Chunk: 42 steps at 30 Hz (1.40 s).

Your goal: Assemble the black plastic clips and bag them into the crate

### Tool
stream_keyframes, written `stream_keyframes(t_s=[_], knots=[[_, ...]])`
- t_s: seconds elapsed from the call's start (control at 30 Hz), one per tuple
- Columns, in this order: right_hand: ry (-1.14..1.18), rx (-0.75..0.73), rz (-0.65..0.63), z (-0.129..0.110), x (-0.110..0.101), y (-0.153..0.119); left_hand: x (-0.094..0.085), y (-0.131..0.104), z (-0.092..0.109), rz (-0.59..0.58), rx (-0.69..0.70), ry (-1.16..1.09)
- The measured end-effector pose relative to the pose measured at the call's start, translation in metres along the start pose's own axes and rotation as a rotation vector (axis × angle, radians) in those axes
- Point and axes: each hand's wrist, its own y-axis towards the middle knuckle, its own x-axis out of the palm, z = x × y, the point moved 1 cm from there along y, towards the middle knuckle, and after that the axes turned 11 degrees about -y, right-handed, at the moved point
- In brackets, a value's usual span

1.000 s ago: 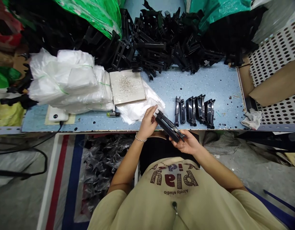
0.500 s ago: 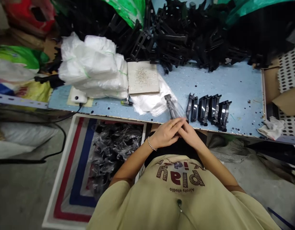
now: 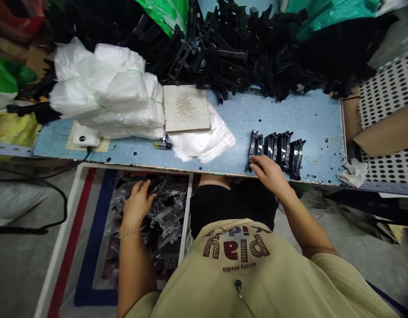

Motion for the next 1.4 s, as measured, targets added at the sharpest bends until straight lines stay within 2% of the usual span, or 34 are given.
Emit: stream_keyframes(t_s=[0.13, 0.23, 0.3, 0.4, 0.47, 0.57, 0.63, 0.77, 0.83, 0.93, 1.03, 1.13, 1.23, 1.33, 1.4], knots=[[-0.406, 0.182, 0.088, -0.001, 0.007, 0.007, 0.041, 0.030, 0.001, -0.081, 0.073, -0.061], [-0.573, 0.129, 0.072, -0.002, 0.015, 0.014, 0.077, 0.068, 0.007, -0.111, 0.280, -0.097], [-0.627, 0.076, 0.060, 0.001, 0.016, 0.015, 0.097, 0.098, 0.009, -0.080, 0.423, -0.024], [-0.669, 0.075, 0.073, 0.006, 0.011, 0.009, 0.113, 0.134, 0.007, -0.131, 0.483, 0.115], [-0.700, 0.108, 0.074, 0.008, 0.009, 0.005, 0.114, 0.147, 0.004, -0.163, 0.482, 0.129], [-0.750, 0.096, 0.053, 0.007, 0.010, 0.003, 0.109, 0.157, 0.003, -0.147, 0.432, 0.004], [-0.769, 0.058, 0.031, 0.007, 0.012, 0.006, 0.105, 0.162, 0.004, -0.143, 0.315, -0.151], [-0.751, 0.046, 0.000, 0.012, 0.011, 0.015, 0.100, 0.170, 0.003, -0.215, 0.024, -0.380], [-0.721, 0.076, -0.019, 0.013, 0.011, 0.021, 0.097, 0.173, 0.002, -0.225, -0.019, -0.398], [-0.674, 0.109, -0.050, 0.009, 0.012, 0.028, 0.094, 0.174, 0.001, -0.162, 0.099, -0.288], [-0.599, 0.124, -0.076, 0.007, 0.008, 0.030, 0.094, 0.171, 0.002, -0.106, 0.339, -0.059], [-0.326, 0.181, -0.098, 0.014, -0.001, 0.026, 0.097, 0.158, 0.005, -0.174, 0.573, 0.115], [0.365, 0.212, -0.152, 0.014, -0.002, 0.020, 0.102, 0.143, 0.006, -0.207, 0.638, 0.157], [1.142, 0.185, -0.438, -0.008, 0.022, 0.019, 0.107, 0.140, 0.001, -0.208, 0.559, 0.116], [1.475, 0.245, -0.631, -0.028, 0.046, 0.025, 0.108, 0.145, -0.005, -0.224, 0.499, 0.086]])
